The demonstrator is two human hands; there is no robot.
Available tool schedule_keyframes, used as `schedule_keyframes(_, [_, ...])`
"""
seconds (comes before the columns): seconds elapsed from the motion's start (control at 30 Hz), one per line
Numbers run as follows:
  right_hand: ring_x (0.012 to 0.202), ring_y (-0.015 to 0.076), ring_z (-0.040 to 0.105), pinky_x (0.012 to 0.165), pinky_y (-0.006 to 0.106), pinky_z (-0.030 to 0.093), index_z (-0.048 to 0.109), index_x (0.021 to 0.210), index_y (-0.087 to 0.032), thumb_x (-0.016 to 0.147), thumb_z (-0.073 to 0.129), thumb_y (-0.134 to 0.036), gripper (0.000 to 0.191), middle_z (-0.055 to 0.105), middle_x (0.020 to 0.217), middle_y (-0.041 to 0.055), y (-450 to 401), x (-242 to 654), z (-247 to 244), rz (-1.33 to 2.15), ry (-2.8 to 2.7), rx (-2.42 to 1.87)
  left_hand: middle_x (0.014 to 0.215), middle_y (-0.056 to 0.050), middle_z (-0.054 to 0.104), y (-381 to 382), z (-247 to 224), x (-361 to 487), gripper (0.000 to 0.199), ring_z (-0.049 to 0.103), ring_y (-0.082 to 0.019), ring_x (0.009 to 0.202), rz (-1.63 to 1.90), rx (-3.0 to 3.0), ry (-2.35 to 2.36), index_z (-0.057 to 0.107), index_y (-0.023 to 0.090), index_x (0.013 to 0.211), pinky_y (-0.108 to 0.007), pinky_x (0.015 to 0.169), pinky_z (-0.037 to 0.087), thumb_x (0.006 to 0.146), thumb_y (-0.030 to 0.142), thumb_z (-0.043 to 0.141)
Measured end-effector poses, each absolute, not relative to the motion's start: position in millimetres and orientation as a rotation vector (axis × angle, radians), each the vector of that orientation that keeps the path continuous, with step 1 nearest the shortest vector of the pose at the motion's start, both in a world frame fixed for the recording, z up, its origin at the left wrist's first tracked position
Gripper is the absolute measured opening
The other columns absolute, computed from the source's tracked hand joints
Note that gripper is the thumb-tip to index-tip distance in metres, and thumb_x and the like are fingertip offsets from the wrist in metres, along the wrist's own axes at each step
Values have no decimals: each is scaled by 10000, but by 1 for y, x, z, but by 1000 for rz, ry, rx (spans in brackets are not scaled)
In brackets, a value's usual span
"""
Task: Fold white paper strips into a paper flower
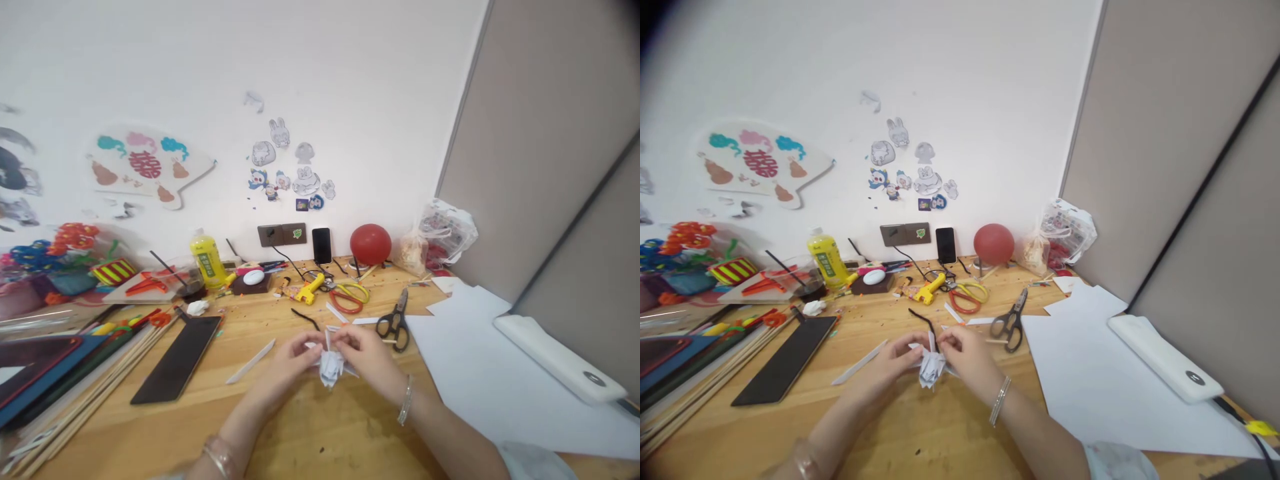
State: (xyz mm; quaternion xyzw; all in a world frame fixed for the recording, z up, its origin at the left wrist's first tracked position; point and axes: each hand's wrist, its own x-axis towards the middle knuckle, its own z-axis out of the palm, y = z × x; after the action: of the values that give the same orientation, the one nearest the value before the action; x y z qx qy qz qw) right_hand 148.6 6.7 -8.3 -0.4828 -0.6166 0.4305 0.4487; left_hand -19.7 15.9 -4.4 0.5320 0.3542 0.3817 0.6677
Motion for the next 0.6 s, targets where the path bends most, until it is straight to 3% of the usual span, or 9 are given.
schedule_keyframes(0.13, [651,151,578,602,260,450,605,765,-157,760,524,-264,134,618,704,14,7,149,-7,1077,-1529,-1173,673,-8,612,16,-9,-13,282,530,-112,580,875,1216,919,612,135,783,-223,589,407,660,377,685])
schedule_keyframes(0.37, [822,188,611,769,327,475,611,851,-167,653,695,-357,287,642,842,35,9,164,7,1286,-1470,-951,668,-8,613,12,5,-13,252,539,-124,624,925,1265,943,625,136,716,-217,603,418,671,382,660])
schedule_keyframes(0.6, [786,196,623,768,361,484,651,874,-154,641,697,-430,364,663,817,49,10,167,6,1319,-1502,-958,663,-7,618,10,5,-12,239,536,-132,622,870,1339,883,646,140,720,-236,621,411,691,377,643])
